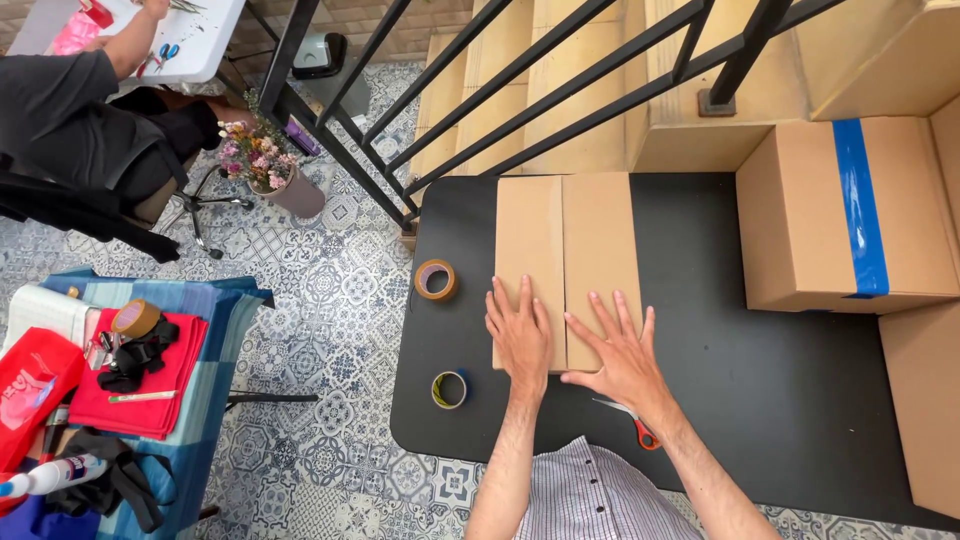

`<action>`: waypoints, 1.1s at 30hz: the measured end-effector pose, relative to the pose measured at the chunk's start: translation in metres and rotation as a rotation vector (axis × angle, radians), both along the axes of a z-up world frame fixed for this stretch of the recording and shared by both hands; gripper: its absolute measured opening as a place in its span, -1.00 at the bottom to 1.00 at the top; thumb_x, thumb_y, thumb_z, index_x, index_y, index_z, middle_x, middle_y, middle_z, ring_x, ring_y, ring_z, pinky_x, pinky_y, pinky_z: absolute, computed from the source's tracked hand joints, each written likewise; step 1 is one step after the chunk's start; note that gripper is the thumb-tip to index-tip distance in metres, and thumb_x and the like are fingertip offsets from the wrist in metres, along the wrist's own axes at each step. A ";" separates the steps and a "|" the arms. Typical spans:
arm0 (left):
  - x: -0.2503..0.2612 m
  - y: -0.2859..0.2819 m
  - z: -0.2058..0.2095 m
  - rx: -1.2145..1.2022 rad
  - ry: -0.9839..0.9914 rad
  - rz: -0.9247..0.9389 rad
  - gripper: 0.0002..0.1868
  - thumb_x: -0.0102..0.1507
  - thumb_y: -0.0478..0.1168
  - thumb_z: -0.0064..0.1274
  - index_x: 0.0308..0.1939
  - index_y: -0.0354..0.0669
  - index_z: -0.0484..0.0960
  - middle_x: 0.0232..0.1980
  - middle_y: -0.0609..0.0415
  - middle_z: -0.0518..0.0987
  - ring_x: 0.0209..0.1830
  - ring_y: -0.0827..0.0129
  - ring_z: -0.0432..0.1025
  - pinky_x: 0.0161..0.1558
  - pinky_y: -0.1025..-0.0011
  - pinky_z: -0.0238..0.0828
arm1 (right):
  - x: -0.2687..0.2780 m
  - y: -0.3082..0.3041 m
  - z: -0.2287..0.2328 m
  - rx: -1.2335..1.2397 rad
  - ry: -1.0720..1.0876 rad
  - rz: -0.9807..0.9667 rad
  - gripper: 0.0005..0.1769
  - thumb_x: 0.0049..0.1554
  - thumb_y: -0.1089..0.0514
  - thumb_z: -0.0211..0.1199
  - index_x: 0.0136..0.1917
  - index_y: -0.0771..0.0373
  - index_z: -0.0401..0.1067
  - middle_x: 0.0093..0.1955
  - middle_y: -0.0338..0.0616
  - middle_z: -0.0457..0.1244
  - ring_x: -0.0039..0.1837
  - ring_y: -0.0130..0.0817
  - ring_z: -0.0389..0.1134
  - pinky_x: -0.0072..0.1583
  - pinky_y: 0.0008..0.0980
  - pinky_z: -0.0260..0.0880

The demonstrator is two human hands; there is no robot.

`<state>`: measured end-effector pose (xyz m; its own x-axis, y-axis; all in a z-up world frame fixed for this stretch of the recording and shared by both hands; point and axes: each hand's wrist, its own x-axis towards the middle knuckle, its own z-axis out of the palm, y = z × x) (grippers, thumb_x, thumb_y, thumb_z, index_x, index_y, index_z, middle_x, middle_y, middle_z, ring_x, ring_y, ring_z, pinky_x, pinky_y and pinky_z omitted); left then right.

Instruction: The person folds a flat cardboard box into shape and seals the bottom and top with blue adhesive tape using scissors.

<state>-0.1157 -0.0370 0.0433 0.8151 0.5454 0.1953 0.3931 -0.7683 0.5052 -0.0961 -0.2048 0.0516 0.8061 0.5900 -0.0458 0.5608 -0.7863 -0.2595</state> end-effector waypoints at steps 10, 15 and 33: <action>-0.023 0.018 0.016 -0.542 -0.787 0.069 -0.67 0.44 -0.22 -0.22 -0.08 -0.20 0.71 0.12 -0.12 0.60 0.20 0.02 0.49 0.29 0.15 0.28 | -0.004 0.004 0.000 0.051 -0.047 -0.021 -0.11 -0.06 -0.71 0.14 0.50 -0.66 0.16 0.73 -0.21 -0.17 0.74 0.13 -0.35 0.53 0.46 -0.33; -0.078 0.058 -0.103 -0.603 -0.729 0.511 -0.65 0.53 -0.13 -0.45 -0.04 -0.12 0.49 -0.05 0.00 0.52 0.01 0.24 0.47 0.21 0.40 0.30 | -0.004 0.003 -0.001 0.025 -0.041 -0.037 -0.13 -0.06 -0.72 0.14 0.49 -0.71 0.15 0.73 -0.25 -0.18 0.74 0.09 -0.35 0.54 0.41 -0.34; -0.112 0.127 -0.212 -0.248 -0.172 0.406 -0.63 0.36 0.02 0.11 0.08 -0.14 0.68 0.04 -0.08 0.68 0.13 -0.03 0.52 0.32 0.00 0.25 | -0.005 0.006 0.003 0.060 -0.054 -0.036 -0.11 -0.03 -0.68 0.19 0.52 -0.61 0.14 0.74 -0.21 -0.23 0.74 0.06 -0.38 0.51 0.43 -0.29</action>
